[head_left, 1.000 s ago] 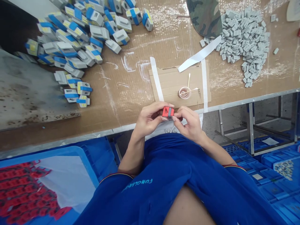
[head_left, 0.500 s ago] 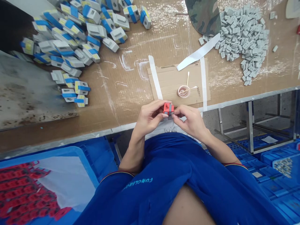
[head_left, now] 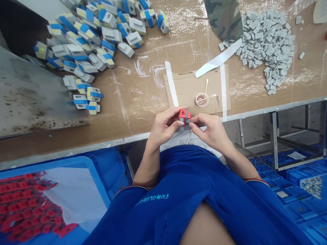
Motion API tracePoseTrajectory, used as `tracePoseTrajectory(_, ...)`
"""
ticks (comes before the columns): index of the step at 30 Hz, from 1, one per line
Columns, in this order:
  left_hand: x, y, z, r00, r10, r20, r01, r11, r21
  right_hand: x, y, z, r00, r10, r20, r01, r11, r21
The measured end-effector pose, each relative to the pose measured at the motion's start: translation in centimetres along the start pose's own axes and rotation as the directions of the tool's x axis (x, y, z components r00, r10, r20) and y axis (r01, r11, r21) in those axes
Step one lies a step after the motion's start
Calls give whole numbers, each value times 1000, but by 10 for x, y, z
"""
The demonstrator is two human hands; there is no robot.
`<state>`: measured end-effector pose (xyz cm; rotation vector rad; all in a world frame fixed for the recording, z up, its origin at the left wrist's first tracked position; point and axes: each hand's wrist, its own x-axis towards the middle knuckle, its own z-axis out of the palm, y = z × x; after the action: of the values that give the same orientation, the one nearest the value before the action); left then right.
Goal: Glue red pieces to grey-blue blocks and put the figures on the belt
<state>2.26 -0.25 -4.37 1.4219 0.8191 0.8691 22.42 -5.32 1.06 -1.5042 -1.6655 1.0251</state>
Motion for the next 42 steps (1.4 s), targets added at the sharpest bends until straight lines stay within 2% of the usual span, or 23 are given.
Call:
tracePoseTrajectory(5, 1, -1, 0, 1000, -4, 15, 4, 1000, -21, -1, 2, 0, 1000, -7, -11, 6, 999, -35)
tracePoseTrajectory(13, 4, 4, -1, 999, 21, 30, -21, 1000, 2, -2, 4, 5, 999, 5, -37, -4, 1000, 5)
tracePoseTrajectory(21, 3, 4, 0, 995, 83, 64, -85, 996, 22, 0, -8, -1, 993, 114, 25, -115, 993, 37)
tracePoseTrajectory(30, 4, 3, -5, 994, 80, 73, -85, 994, 75, 1, -3, 7, 995, 101, 14, -102, 994, 30)
tracePoseTrajectory(37, 2, 2, -2, 997, 38, 64, -40, 999, 32, -2, 0, 6, 994, 105, 17, -105, 994, 1)
tracePoseTrajectory(42, 2, 3, -1, 998, 38, 56, -37, 999, -6, -4, 5, 0, 998, 48, 51, -49, 999, 17)
